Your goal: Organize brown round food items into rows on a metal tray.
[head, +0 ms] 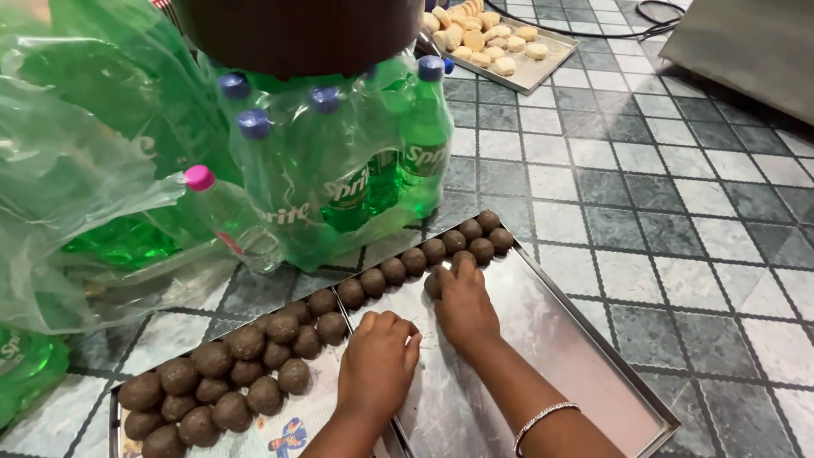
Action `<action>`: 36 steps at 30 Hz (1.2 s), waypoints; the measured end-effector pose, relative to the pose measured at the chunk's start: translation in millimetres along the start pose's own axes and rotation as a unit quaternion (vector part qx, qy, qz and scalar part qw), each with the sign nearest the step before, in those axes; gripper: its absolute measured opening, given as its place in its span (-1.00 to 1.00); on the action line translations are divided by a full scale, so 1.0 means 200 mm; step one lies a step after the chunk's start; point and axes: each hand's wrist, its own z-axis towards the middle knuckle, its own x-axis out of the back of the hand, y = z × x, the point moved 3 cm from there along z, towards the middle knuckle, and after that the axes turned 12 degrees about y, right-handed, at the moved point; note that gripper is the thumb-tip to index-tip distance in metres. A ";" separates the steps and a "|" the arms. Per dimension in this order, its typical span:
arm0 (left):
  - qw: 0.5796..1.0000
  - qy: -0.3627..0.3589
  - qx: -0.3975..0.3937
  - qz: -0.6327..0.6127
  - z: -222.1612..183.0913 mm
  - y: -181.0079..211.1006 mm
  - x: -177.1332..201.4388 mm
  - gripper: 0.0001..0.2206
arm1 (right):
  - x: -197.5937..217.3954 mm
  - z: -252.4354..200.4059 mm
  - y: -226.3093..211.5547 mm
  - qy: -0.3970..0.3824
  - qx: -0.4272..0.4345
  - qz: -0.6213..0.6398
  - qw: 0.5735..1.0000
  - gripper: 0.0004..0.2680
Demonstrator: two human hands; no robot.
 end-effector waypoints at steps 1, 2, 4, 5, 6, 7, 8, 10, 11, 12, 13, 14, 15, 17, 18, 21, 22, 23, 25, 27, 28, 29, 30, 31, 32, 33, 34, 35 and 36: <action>1.000 0.000 0.000 0.001 0.00 0.00 0.01 -0.88 | 0.03 -0.01 0.00 0.000 0.000 0.001 1.000 -0.49; 1.000 0.000 0.009 0.003 0.00 0.00 0.03 -0.89 | 0.05 0.00 -0.01 0.007 -0.004 0.020 1.000 -0.53; 1.000 0.001 0.019 0.006 0.01 -0.01 0.05 -0.89 | 0.09 -0.01 -0.03 0.013 -0.006 0.042 0.999 -0.58; 1.000 0.004 0.021 0.002 0.01 -0.02 0.05 -0.90 | 0.09 -0.02 -0.03 -0.011 -0.032 0.039 0.999 -0.60; 1.000 0.007 0.024 -0.002 0.00 -0.02 0.05 -0.91 | 0.09 -0.04 -0.03 -0.037 -0.057 0.035 0.997 -0.63; 1.000 0.007 0.027 -0.002 -0.01 -0.02 0.05 -0.91 | 0.09 -0.05 -0.03 -0.039 -0.056 0.036 0.997 -0.63; 0.999 0.009 0.036 -0.002 -0.02 -0.02 0.05 -0.91 | 0.08 -0.07 -0.03 -0.018 -0.053 0.046 0.997 -0.63; 0.999 0.013 0.046 0.000 -0.03 -0.02 0.06 -0.91 | 0.08 -0.09 -0.04 0.003 -0.049 0.058 0.997 -0.62; 0.998 0.010 0.062 0.005 -0.04 -0.03 0.08 -0.91 | 0.08 -0.10 -0.06 0.022 -0.042 0.068 0.997 -0.61; 0.997 0.009 0.078 0.009 -0.04 -0.03 0.09 -0.91 | 0.08 -0.12 -0.06 0.042 -0.033 0.077 0.996 -0.61; 0.997 0.010 0.079 0.010 -0.05 -0.04 0.09 -0.91 | 0.09 -0.13 -0.09 0.042 -0.032 0.078 0.996 -0.61; 0.994 0.008 0.107 0.012 -0.06 -0.06 0.09 -0.91 | 0.10 -0.15 -0.12 0.039 -0.048 0.102 0.993 -0.61; 0.991 0.005 0.135 0.013 -0.08 -0.08 0.09 -0.90 | 0.11 -0.16 -0.15 0.036 -0.064 0.125 0.989 -0.62; 0.986 0.007 0.166 0.029 -0.12 -0.12 0.11 -0.90 | 0.08 -0.19 -0.21 0.034 -0.036 0.156 0.987 -0.62; 0.980 0.005 0.194 0.040 -0.14 -0.15 0.12 -0.90 | 0.06 -0.20 -0.24 0.036 -0.013 0.182 0.983 -0.61; 0.968 0.021 0.226 0.107 -0.16 -0.25 0.15 -0.85 | 0.03 -0.21 -0.35 -0.018 -0.052 0.246 0.968 -0.59; 0.968 0.022 0.225 0.107 -0.16 -0.26 0.18 -0.85 | 0.02 -0.21 -0.38 -0.017 -0.051 0.246 0.968 -0.59; 0.963 0.053 0.218 0.151 -0.15 -0.28 0.23 -0.78 | 0.01 -0.20 -0.43 -0.011 -0.011 0.229 0.973 -0.59; 0.953 0.087 0.214 0.194 -0.14 -0.32 0.31 -0.71 | -0.01 -0.19 -0.50 -0.005 0.033 0.212 0.977 -0.59; 0.941 0.149 0.177 0.248 -0.13 -0.36 0.38 -0.59 | -0.03 -0.18 -0.58 0.011 0.095 0.195 0.976 -0.55; 0.940 0.151 0.177 0.250 -0.12 -0.38 0.39 -0.59 | -0.04 -0.18 -0.62 0.012 0.096 0.197 0.976 -0.55; 0.939 0.146 0.168 0.262 -0.12 -0.40 0.41 -0.58 | -0.04 -0.17 -0.65 0.022 0.099 0.191 0.976 -0.56; 0.939 0.139 0.158 0.273 -0.12 -0.41 0.42 -0.56 | -0.05 -0.18 -0.68 0.032 0.099 0.184 0.977 -0.57; 0.938 0.140 0.157 0.275 -0.11 -0.42 0.43 -0.56 | -0.06 -0.17 -0.70 0.031 0.099 0.186 0.977 -0.57; 0.939 0.115 0.160 0.280 -0.11 -0.42 0.44 -0.52 | -0.08 -0.17 -0.72 0.019 0.091 0.170 0.981 -0.58; 0.940 0.090 0.162 0.286 -0.11 -0.42 0.45 -0.48 | -0.09 -0.17 -0.73 0.006 0.082 0.155 0.985 -0.59; 0.940 0.090 0.164 0.286 -0.11 -0.41 0.47 -0.48 | -0.09 -0.17 -0.74 0.004 0.083 0.155 0.984 -0.59; 0.941 0.064 0.173 0.285 -0.11 -0.41 0.48 -0.43 | -0.10 -0.16 -0.75 -0.010 0.075 0.145 0.987 -0.59; 0.941 0.040 0.181 0.281 -0.10 -0.40 0.48 -0.38 | -0.10 -0.15 -0.75 -0.022 0.068 0.133 0.989 -0.59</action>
